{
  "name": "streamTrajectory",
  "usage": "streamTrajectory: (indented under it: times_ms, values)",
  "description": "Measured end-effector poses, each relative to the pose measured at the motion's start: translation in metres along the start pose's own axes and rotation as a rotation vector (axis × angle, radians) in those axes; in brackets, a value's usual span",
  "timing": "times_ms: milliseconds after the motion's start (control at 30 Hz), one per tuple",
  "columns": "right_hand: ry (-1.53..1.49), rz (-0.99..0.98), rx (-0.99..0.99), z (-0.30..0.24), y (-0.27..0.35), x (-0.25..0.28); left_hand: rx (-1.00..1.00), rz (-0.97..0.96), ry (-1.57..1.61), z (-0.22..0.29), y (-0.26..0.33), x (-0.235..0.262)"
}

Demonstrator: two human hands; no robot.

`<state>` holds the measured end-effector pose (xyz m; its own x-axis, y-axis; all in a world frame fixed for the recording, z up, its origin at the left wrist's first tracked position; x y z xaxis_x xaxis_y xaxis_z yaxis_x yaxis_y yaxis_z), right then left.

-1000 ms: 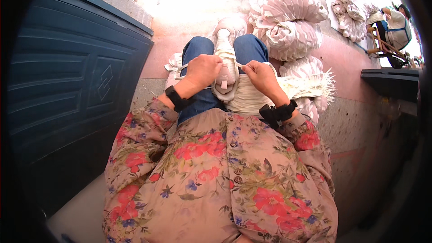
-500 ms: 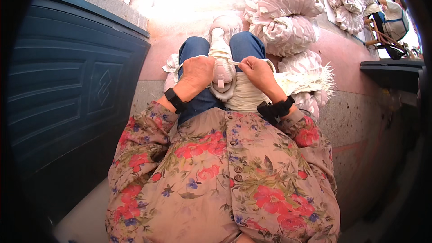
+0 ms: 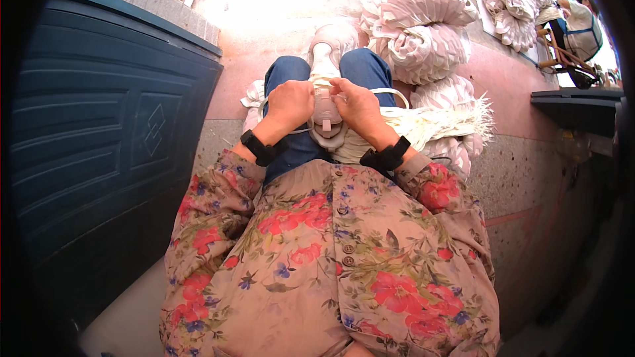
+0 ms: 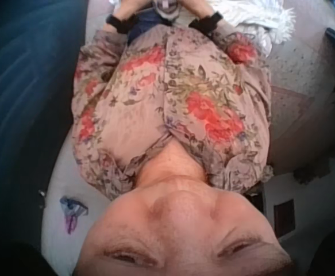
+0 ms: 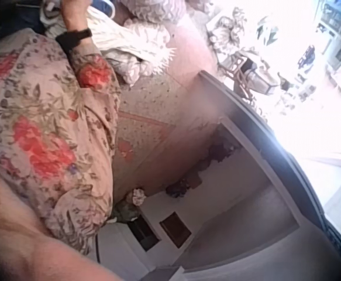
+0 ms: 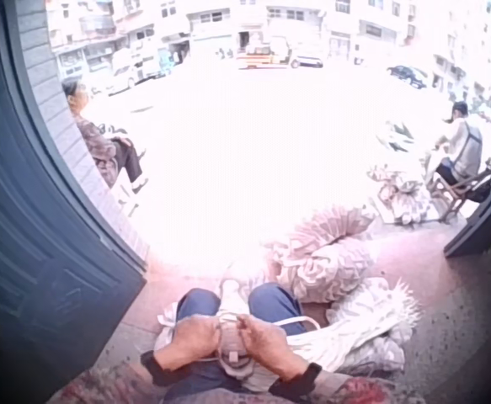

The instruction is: The person is lacing up white shoes, threading the laces through the eyelets while holding the shoe on their lap.

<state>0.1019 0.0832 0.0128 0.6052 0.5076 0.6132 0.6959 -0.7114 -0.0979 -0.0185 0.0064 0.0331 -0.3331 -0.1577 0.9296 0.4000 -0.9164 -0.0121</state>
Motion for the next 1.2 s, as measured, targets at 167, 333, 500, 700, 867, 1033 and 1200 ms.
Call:
streamTrajectory:
  times_ms: [167,333,500,700,867,1033,1200]
  values:
    - [-0.022,-0.002,0.005,0.005,0.000,0.000,-0.006,-0.057,-0.090,0.003,-0.004,0.000]
    - [-0.029,0.013,0.026,0.005,0.001,0.001,-0.007,-0.053,-0.072,0.001,-0.005,-0.002]
    - [-0.034,0.017,0.027,0.007,0.002,0.001,0.049,-0.037,-0.036,0.000,-0.005,-0.001]
    - [-0.049,0.030,0.045,0.007,0.003,0.001,0.045,-0.006,0.015,-0.002,-0.005,-0.006]
    - [-0.020,-0.043,-0.025,0.008,0.000,0.002,0.196,-0.160,0.611,-0.027,-0.006,-0.021]
    - [-0.062,-0.010,-0.012,0.010,0.001,0.002,0.423,-0.326,1.013,-0.024,0.000,-0.022]
    - [-0.176,0.034,0.009,0.016,0.000,-0.001,0.409,-0.239,1.132,-0.016,-0.001,-0.038]
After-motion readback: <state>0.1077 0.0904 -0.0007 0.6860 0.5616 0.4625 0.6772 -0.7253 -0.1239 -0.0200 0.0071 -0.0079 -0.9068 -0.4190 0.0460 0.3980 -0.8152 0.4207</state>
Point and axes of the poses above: each hand's wrist, its own y-axis away from the middle knuckle, its own x-axis out of the back of the hand, z = x × y, the point moved 4 cm from there along -y, towards the middle knuckle, and after that the axes turned 6 degrees about z, right-handed, at the moved point
